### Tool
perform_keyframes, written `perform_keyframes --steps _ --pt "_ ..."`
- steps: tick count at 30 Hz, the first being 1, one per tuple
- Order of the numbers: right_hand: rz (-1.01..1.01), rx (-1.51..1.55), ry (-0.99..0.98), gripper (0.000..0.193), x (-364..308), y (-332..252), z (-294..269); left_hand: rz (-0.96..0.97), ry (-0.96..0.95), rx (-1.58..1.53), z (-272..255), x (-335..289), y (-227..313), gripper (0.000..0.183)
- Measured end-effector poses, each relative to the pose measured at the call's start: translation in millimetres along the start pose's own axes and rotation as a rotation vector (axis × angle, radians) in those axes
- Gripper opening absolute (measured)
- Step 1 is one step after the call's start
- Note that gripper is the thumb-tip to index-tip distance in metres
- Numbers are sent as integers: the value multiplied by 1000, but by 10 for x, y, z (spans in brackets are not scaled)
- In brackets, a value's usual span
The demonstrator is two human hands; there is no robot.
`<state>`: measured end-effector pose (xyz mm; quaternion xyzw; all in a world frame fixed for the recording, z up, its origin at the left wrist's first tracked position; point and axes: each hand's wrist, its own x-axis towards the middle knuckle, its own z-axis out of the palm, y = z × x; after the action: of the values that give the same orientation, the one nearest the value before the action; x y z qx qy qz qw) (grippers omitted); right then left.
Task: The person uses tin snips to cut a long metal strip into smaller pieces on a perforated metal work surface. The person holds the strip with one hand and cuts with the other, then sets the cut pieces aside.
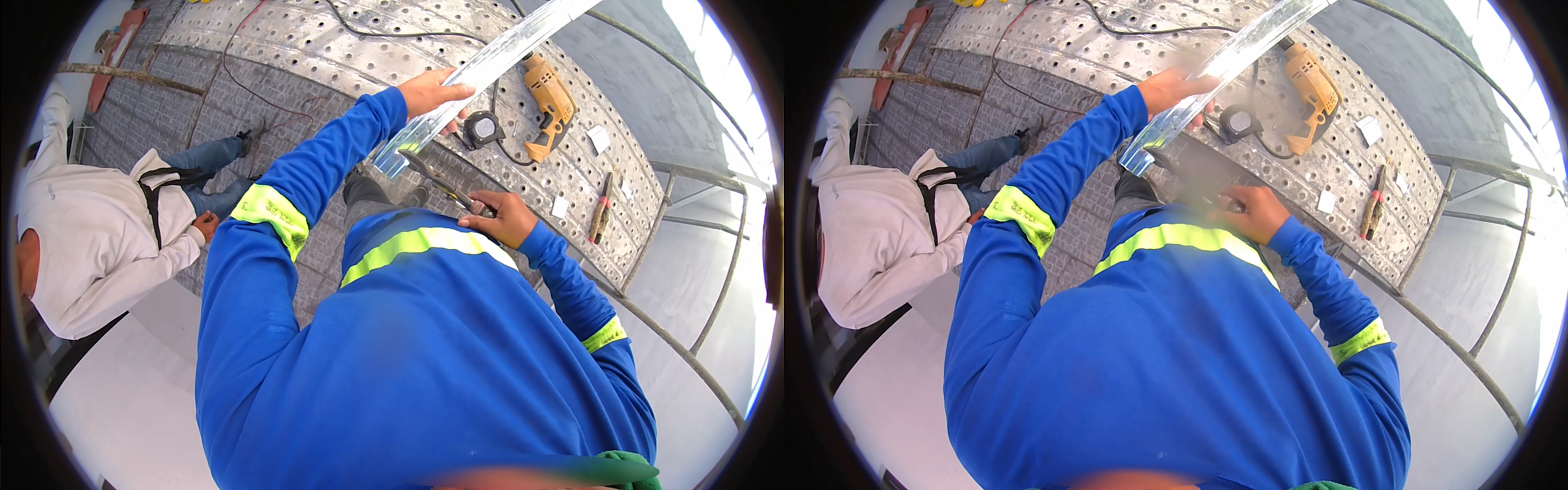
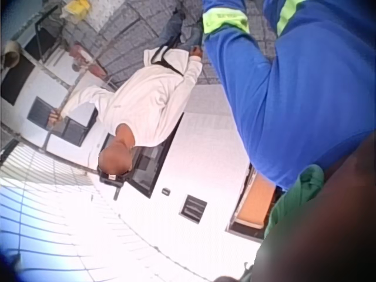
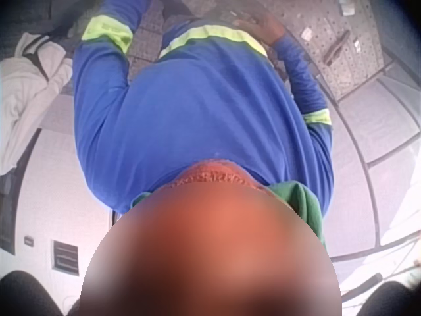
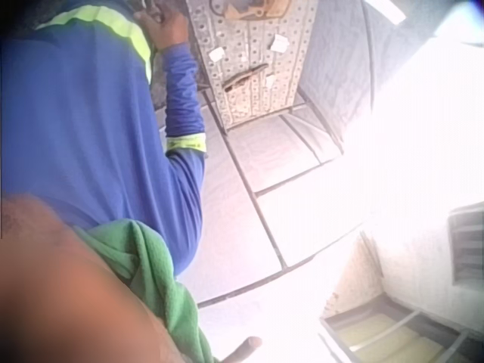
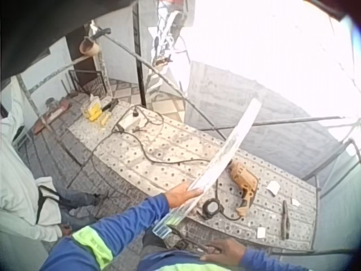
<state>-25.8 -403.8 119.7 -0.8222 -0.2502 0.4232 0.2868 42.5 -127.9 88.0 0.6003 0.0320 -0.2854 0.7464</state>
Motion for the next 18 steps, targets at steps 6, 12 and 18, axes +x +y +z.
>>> perform_keyframes --steps 6,12,18 --pt "-7 132 -33 64 -5 131 19 5 -9 -51 -21 20 -46 45" --pt "-26 274 -108 60 57 276 67 9 -14 -5 20 -28 14 55" --pt "-24 242 -93 61 44 176 53 45 7 43 93 -41 15 57"
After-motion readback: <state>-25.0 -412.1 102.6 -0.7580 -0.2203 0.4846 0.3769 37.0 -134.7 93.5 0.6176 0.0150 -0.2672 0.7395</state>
